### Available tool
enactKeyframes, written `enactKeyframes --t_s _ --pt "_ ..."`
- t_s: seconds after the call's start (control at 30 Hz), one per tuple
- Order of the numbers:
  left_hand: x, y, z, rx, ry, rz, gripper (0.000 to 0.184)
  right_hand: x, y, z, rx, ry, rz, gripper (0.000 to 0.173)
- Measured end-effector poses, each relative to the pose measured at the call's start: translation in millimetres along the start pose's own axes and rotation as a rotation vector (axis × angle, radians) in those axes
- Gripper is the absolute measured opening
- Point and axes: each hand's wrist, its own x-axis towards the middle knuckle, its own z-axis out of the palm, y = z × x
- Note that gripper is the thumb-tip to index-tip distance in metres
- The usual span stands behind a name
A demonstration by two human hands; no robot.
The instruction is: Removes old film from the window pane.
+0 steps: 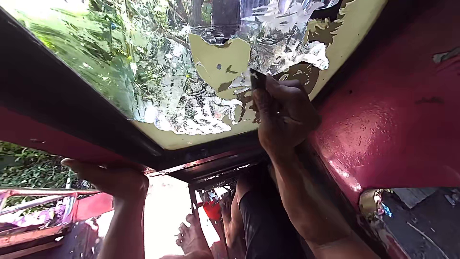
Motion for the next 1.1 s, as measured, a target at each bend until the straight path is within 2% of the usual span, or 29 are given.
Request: enactKeyframes --t_s 0.07,0.2,0.3,0.6,0.77,0.87,1.0,1.1 --pt "-1.1 5.8 4.7 0.023 0.02 -0.003 0.056 -2.4 6.8 -9.2 0.054 0.012 0.023 0.011" --pt "1.9 -9.1 -7.4 0.017 0.032 -0.011 0.055 -5.1 15.3 -9.4 -0.05 0.083 -0.019 0.01" --pt "3.1 -14.9 -11.5 0.001 0.044 -0.015 0.056 -3.0 9.5 -1.5 -0.094 0.049 -0.055 0.009" --pt "-2.3 4.2 3.7 -0.002 -0.03 0.026 0.056 -4.5 7.2 2.0 -0.097 0.057 -0.076 0.007" --pt "-1.0 4.0 4.1 0.027 0.037 -0.036 0.058 -6.7 6.8 0.9 -0.055 0.05 -0.05 0.009" --pt "1.0 -9.8 -6.4 -0.017 0.009 -0.017 0.058 -5.8 5.1 7.4 -0.039 0.031 -0.056 0.008" --pt "-0.7 4.2 3.9 0.019 -0.002 -0.003 0.056 -8.7 10.3 -1.3 0.043 0.052 0.027 0.01" --pt "2.5 -9.5 -7.0 -0.005 0.0 0.006 0.057 -4.4 11.3 2.2 -0.046 0.079 -0.055 0.007"
